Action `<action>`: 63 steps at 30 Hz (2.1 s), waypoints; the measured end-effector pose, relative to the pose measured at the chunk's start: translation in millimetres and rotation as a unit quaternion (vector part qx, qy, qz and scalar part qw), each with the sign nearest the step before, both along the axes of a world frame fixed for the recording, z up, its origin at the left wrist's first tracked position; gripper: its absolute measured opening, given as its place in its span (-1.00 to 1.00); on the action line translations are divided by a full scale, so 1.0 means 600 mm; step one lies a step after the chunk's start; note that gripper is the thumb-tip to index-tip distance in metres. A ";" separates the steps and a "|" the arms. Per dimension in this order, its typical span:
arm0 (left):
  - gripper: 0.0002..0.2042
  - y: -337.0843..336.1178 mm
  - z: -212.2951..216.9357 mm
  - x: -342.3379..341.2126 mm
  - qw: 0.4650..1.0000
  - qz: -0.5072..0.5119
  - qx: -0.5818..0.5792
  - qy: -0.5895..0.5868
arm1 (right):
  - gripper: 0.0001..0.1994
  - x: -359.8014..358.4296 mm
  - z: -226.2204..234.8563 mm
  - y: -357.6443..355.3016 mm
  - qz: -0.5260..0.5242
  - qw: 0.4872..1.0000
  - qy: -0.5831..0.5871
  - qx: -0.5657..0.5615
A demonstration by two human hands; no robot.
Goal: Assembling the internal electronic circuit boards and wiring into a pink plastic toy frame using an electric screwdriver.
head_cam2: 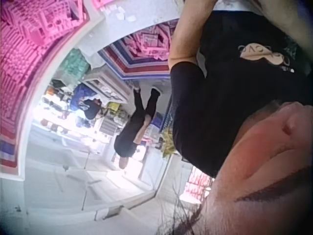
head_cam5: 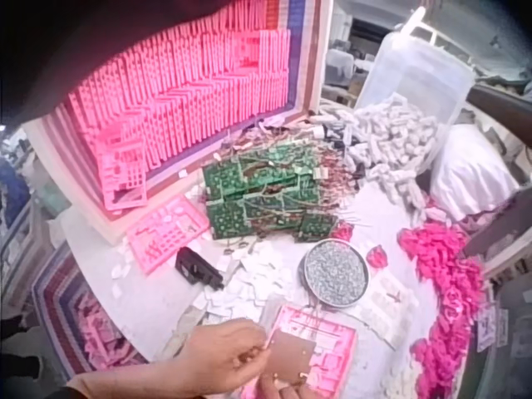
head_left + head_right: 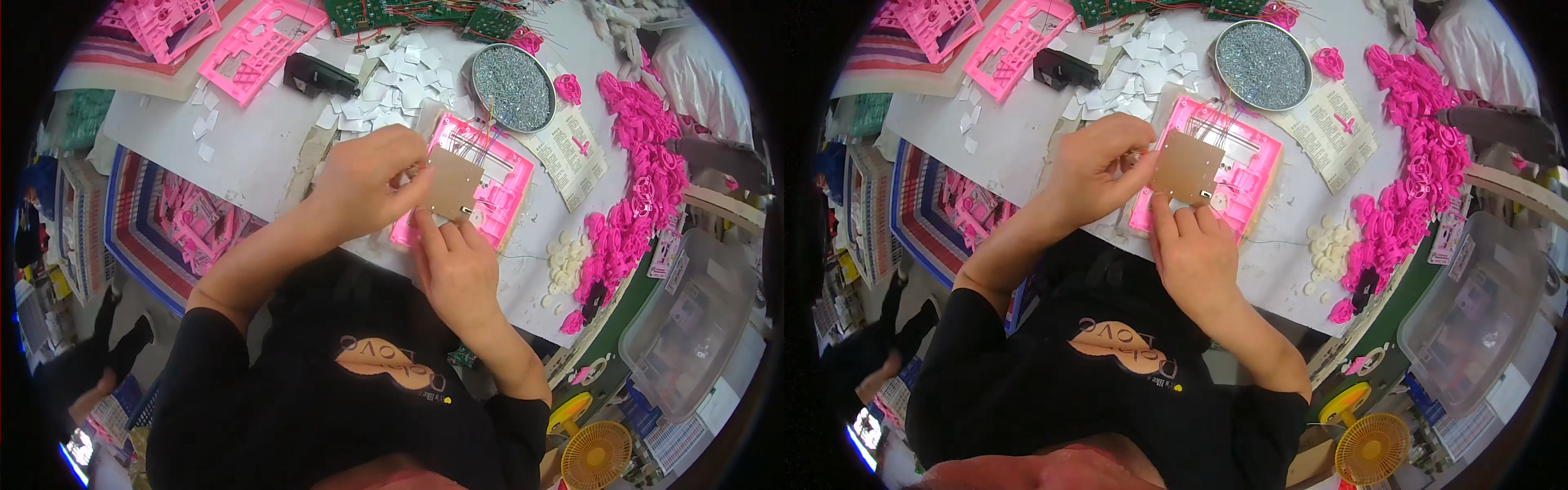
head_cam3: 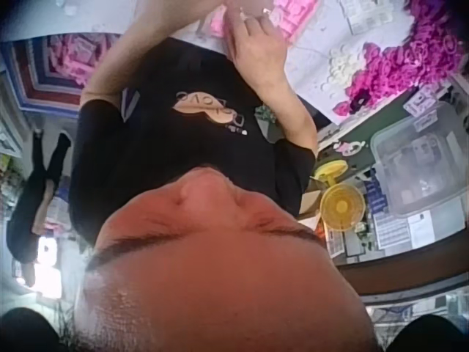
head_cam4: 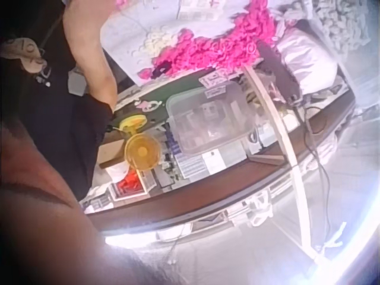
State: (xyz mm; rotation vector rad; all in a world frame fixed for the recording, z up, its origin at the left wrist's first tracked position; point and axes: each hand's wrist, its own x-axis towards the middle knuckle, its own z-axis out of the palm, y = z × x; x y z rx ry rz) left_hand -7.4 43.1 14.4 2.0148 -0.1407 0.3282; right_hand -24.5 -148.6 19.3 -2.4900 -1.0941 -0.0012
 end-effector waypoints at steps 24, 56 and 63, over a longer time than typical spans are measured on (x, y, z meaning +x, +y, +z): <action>-0.82 -0.053 0.018 -0.043 0.965 -0.228 0.126 -0.046 | -0.73 0.014 0.046 -0.098 -0.096 0.959 0.224 0.146; -0.57 -0.068 -0.024 -0.066 0.863 -0.350 0.347 -0.108 | -0.56 -0.042 -0.003 -0.159 0.022 0.990 -0.094 -0.103; -0.55 -0.071 -0.028 -0.061 0.849 -0.361 0.361 -0.135 | -0.79 0.079 0.077 -0.094 -0.015 0.988 0.113 -0.107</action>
